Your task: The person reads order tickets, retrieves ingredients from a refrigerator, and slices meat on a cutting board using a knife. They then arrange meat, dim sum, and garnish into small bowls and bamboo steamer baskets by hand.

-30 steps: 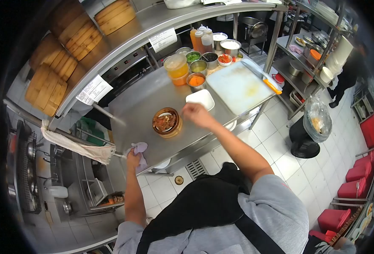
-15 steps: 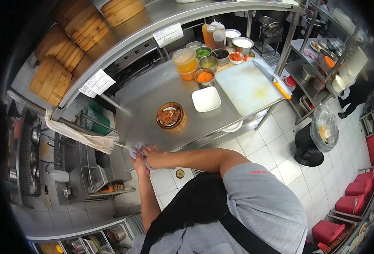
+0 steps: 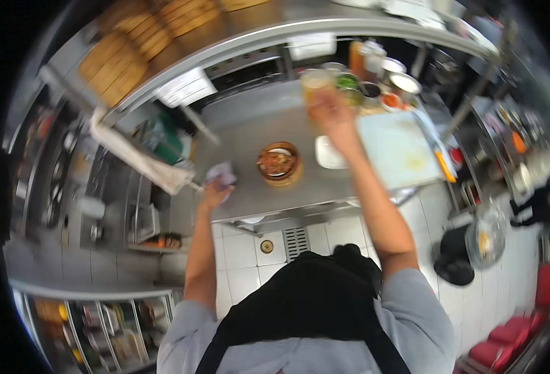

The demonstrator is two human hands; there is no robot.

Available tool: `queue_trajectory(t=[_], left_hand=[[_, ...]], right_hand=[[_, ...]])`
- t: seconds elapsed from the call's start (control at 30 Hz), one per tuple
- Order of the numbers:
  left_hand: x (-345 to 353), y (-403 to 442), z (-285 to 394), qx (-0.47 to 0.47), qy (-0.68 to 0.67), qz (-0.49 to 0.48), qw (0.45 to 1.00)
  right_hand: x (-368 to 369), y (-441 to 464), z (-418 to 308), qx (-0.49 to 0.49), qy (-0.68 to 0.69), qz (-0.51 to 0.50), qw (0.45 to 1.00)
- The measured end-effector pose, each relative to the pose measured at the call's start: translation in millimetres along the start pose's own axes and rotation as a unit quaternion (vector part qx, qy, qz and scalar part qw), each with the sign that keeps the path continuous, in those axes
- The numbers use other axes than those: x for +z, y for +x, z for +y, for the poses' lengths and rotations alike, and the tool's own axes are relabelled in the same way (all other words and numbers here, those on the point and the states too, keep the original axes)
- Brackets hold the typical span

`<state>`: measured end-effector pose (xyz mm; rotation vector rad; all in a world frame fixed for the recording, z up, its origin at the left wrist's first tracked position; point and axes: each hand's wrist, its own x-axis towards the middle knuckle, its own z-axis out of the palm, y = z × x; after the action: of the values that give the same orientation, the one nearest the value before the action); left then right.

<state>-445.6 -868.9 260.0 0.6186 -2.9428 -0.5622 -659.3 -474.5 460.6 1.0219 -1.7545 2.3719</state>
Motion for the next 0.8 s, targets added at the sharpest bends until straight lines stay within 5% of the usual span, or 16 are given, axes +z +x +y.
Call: queue_trajectory(t=[0.03,0.2,0.43,0.8], left_hand=[[-0.6,-11.6,16.9,0.001,-0.016,0.05,0.999],[3.9,-45.0,79.1,0.006,-0.166,0.256,0.952],[15.5,-105.0,82.5,-0.047,-0.252,0.291,0.922],[70.5,-228.9,6.8,-0.17,-0.286,0.198,0.922]], right_hand=[[-11.6,26.3,-16.5,-0.08,-0.146,0.074,0.983],[-9.2,77.9,-62.4,-0.039,-0.07,0.068,0.994],[44.7,76.5,-35.2,-0.06,0.02,0.071,0.995],[157.4,63.1,-38.2,-0.029,0.064,0.002,0.998]])
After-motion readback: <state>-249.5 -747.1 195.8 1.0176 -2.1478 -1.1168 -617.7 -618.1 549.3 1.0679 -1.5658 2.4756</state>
